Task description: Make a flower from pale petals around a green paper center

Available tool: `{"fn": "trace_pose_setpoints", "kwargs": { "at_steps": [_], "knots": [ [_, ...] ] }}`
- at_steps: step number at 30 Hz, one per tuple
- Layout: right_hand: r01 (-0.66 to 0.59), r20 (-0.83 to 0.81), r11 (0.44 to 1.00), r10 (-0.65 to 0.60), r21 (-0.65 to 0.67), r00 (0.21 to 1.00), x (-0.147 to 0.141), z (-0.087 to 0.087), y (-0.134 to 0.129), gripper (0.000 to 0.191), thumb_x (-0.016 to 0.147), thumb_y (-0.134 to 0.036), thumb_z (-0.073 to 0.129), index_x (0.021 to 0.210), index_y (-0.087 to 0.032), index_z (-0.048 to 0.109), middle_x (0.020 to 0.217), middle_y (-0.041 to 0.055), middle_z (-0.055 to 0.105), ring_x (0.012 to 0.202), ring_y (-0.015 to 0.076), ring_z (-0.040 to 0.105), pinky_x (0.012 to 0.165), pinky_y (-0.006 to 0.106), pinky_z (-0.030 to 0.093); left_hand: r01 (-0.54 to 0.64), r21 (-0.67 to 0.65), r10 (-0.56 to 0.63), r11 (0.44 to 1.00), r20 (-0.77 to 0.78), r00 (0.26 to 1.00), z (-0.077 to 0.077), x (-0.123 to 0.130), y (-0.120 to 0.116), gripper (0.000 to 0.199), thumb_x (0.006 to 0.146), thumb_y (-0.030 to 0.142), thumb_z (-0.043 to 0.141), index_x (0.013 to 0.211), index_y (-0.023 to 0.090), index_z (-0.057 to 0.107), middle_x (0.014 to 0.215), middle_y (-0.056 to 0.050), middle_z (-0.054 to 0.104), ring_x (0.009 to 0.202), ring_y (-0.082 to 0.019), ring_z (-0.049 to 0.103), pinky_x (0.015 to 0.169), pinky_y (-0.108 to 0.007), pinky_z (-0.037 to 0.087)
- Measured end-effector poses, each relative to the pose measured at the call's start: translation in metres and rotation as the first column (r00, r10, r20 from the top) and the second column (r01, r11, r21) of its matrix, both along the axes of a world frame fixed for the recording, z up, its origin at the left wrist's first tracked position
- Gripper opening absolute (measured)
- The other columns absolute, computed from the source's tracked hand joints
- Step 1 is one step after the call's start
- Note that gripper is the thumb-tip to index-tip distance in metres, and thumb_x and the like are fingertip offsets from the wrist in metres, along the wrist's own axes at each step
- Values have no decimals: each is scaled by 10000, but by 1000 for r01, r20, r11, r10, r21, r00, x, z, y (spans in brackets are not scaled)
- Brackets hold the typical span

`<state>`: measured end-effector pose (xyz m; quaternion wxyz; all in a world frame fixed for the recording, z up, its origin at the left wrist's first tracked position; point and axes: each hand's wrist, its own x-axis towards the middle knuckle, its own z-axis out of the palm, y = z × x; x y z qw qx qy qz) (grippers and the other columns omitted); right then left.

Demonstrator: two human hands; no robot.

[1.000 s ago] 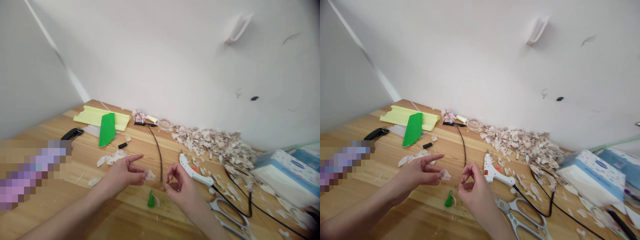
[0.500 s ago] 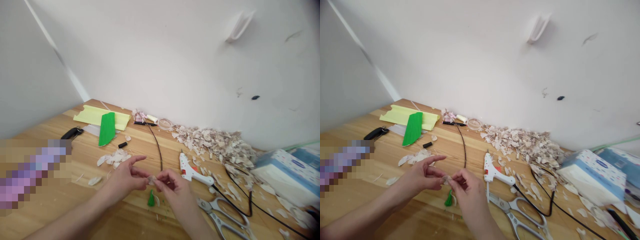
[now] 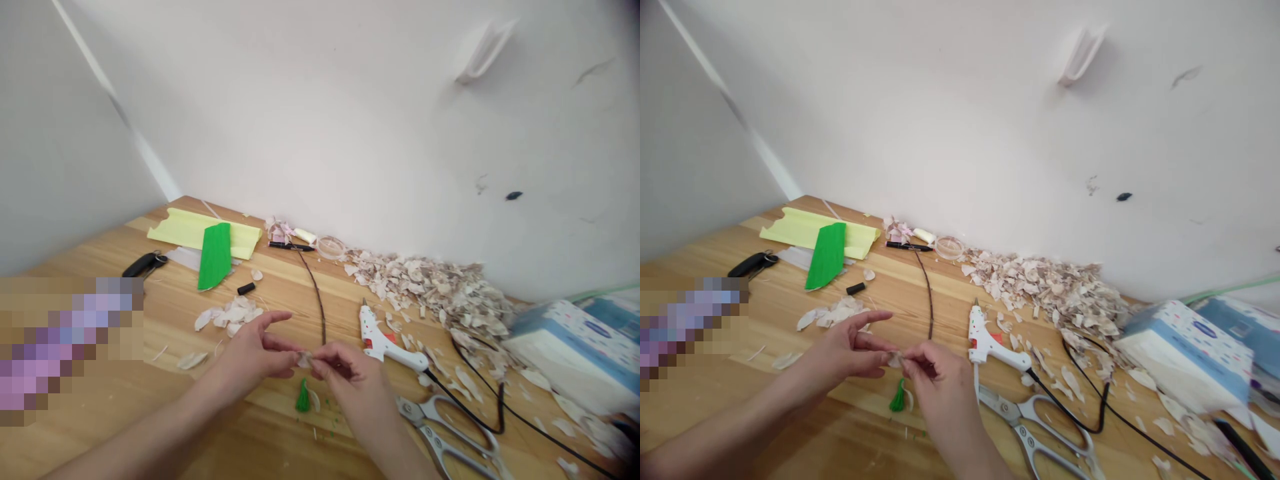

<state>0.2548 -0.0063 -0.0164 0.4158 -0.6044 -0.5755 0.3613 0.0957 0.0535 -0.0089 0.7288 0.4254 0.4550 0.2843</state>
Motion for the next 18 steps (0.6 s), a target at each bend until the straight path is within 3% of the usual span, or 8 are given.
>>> {"fn": "trace_pose_setpoints", "kwargs": {
  "at_steps": [7,13,18],
  "knots": [
    [15,48,998,-18,55,999,1,-1,-2,128,753,-154,557,712,-205,667,672,-8,647,647,153,586,607,253,444,-13,-9,13,1000,1,1000,1,1,0,705,569,163,741,1202,150,431,826,-80,721,713,-204,667,659,-328,518],
    [21,0,1000,-21,21,1000,0,0,0,122,760,-183,552,749,-198,673,686,0,670,635,152,612,590,247,471,23,76,-23,997,-5,1000,-7,0,0,708,533,173,770,1169,156,458,773,-63,706,708,-207,660,664,-318,484],
    [19,-16,1000,-19,-3,1000,-1,2,1,122,755,-193,552,752,-184,673,692,16,676,637,161,621,594,260,482,25,70,-24,997,-6,1000,-6,0,0,650,544,141,746,1131,166,468,759,-48,703,725,-207,661,680,-315,478]
  ]
}}
